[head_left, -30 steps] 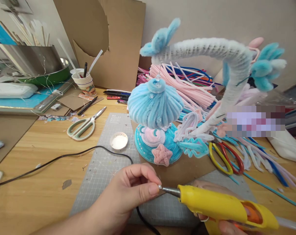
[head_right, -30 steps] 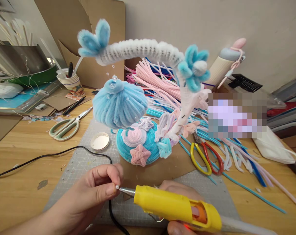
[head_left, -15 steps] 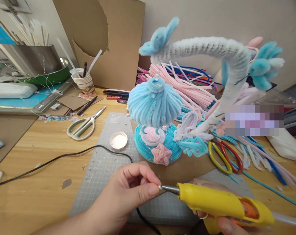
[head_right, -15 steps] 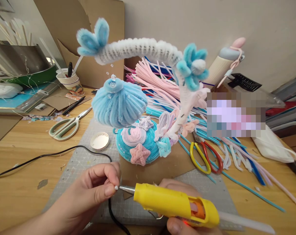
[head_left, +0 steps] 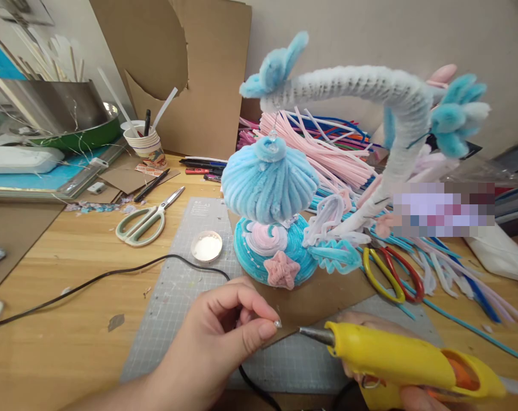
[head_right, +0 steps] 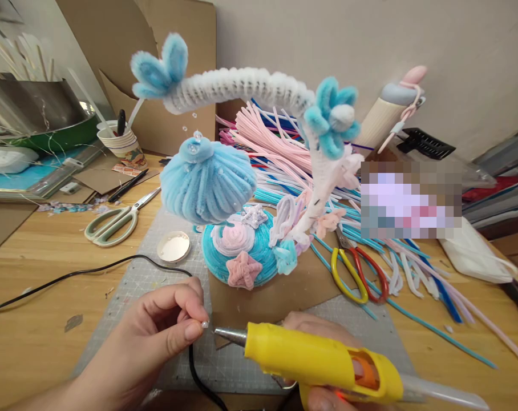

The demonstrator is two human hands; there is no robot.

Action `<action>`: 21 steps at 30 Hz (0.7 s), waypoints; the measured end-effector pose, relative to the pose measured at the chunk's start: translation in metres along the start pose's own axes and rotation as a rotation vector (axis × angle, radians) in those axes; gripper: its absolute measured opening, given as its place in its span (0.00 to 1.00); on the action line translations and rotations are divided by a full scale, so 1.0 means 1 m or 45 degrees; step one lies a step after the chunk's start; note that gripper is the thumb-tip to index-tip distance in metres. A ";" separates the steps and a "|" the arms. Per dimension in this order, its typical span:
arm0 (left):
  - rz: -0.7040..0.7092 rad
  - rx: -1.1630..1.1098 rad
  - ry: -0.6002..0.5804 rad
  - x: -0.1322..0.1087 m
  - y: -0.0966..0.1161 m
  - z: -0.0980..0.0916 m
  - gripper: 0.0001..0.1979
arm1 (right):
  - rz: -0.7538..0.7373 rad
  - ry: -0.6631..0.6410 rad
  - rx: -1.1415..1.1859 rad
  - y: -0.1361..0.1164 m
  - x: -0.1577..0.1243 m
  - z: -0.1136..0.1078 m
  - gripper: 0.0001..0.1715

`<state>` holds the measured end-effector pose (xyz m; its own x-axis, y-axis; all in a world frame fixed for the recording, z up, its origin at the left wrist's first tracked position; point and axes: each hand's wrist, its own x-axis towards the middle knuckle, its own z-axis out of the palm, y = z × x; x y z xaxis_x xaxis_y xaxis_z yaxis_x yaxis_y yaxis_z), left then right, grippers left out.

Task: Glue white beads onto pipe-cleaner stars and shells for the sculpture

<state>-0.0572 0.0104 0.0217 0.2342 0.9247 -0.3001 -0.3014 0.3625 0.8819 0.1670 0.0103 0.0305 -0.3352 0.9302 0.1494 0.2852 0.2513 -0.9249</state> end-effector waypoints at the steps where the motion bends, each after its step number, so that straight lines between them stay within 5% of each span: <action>1: 0.000 -0.004 -0.005 0.000 0.000 0.000 0.08 | -0.013 0.017 0.027 0.004 -0.004 -0.001 0.25; 6: 0.102 0.099 0.017 0.001 0.002 0.000 0.07 | -0.040 0.130 0.080 0.031 -0.030 -0.012 0.15; 13: 0.588 0.934 0.224 0.011 0.010 -0.010 0.05 | 0.119 0.168 0.244 0.047 -0.047 -0.025 0.12; 21: 0.648 1.281 0.153 0.026 0.006 0.005 0.06 | 0.236 0.282 0.347 0.064 -0.069 -0.028 0.14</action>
<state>-0.0483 0.0359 0.0212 0.1904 0.9628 0.1919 0.5563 -0.2669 0.7870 0.2338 -0.0306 -0.0290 -0.0903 0.9958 0.0155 0.0638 0.0213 -0.9977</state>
